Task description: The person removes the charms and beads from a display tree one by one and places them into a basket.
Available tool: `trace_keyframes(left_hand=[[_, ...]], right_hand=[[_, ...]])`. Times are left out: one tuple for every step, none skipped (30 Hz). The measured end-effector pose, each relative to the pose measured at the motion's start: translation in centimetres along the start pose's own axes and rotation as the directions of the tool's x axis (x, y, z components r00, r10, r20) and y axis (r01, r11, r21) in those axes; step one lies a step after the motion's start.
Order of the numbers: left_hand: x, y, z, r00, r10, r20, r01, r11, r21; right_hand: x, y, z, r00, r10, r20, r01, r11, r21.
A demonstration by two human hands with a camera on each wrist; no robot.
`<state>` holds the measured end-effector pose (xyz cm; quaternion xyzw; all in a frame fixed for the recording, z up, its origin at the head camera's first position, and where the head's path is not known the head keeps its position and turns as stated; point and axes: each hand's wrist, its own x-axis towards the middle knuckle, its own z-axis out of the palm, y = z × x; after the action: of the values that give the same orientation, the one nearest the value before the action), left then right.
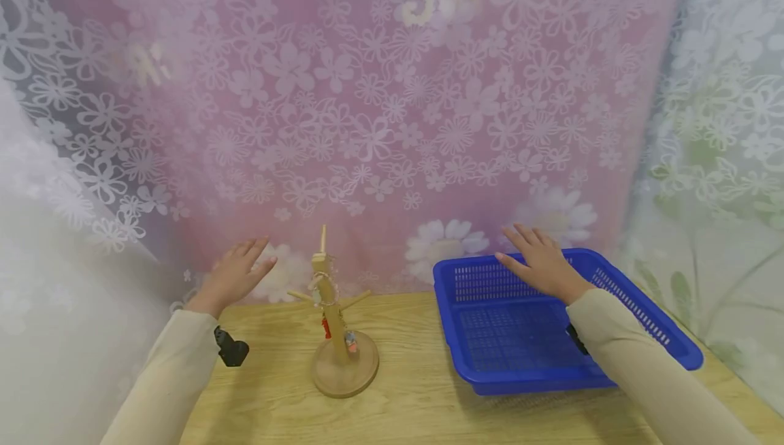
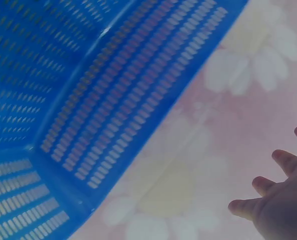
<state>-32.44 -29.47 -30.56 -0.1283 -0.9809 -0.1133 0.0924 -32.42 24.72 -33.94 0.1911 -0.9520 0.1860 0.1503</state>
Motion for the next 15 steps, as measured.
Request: trace_keyframes(left_hand=[[-0.1,0.1,0.0,1.0,0.01,-0.001,-0.01,1.0,-0.005],[-0.1,0.3,0.0,1.0,0.02,-0.003,-0.02,1.0,-0.01],[-0.2,0.5,0.0,1.0,0.029,-0.007,-0.029,0.999,-0.014],[-0.2,0.7,0.0,0.999,0.035,-0.011,-0.035,0.999,-0.015],[-0.2,0.9,0.1,0.999,0.044,-0.018,-0.044,0.999,-0.017],[-0.2,1.1,0.1,0.998,0.052,-0.025,-0.053,0.998,-0.019],[-0.3,1.4,0.1,0.998,0.061,-0.032,-0.062,0.998,-0.021],[-0.3,1.6,0.1,0.997,0.068,-0.037,-0.069,0.997,-0.026],[-0.3,1.9,0.1,0.996,0.075,-0.042,-0.076,0.997,-0.027],[-0.4,2.2,0.1,0.996,0.08,-0.046,-0.081,0.996,-0.033],[-0.4,2.4,0.1,0.995,0.083,-0.05,-0.084,0.996,-0.035],[-0.5,2.6,0.2,0.995,0.085,-0.053,-0.087,0.995,-0.042],[-0.6,2.8,0.2,0.995,0.087,-0.054,-0.089,0.995,-0.049],[-0.7,3.0,0.3,0.995,0.089,-0.054,-0.092,0.994,-0.058],[-0.7,3.1,0.4,0.994,0.091,-0.054,-0.094,0.993,-0.066]], right_hand=[[0.0,-0.3,-0.1,1.0,-0.006,0.003,0.006,1.0,0.011],[0.0,-0.6,-0.1,1.0,-0.013,0.006,0.013,1.0,0.019],[0.0,-1.0,-0.2,1.0,-0.019,0.007,0.019,1.0,0.023],[0.0,-1.3,-0.2,1.0,-0.026,0.006,0.026,0.999,0.025],[-0.1,-1.6,-0.2,0.999,-0.033,0.007,0.033,0.999,0.024],[-0.1,-2.0,-0.2,0.999,-0.04,0.005,0.04,0.999,0.025],[-0.1,-2.3,-0.1,0.999,-0.049,0.002,0.049,0.999,0.021],[-0.2,-2.6,-0.1,0.999,-0.054,-0.001,0.054,0.998,0.02],[-0.3,-2.9,0.0,0.998,-0.06,-0.007,0.06,0.998,0.023],[-0.3,-3.2,0.1,0.998,-0.066,-0.008,0.066,0.998,0.022],[-0.4,-3.5,0.2,0.997,-0.071,-0.008,0.071,0.997,0.024],[-0.4,-3.8,0.4,0.997,-0.077,-0.008,0.077,0.997,0.028],[-0.5,-4.1,0.5,0.996,-0.084,-0.008,0.084,0.996,0.034],[-0.5,-4.4,0.5,0.996,-0.09,-0.007,0.091,0.995,0.039],[-0.6,-4.7,0.6,0.995,-0.098,-0.006,0.099,0.994,0.043]])
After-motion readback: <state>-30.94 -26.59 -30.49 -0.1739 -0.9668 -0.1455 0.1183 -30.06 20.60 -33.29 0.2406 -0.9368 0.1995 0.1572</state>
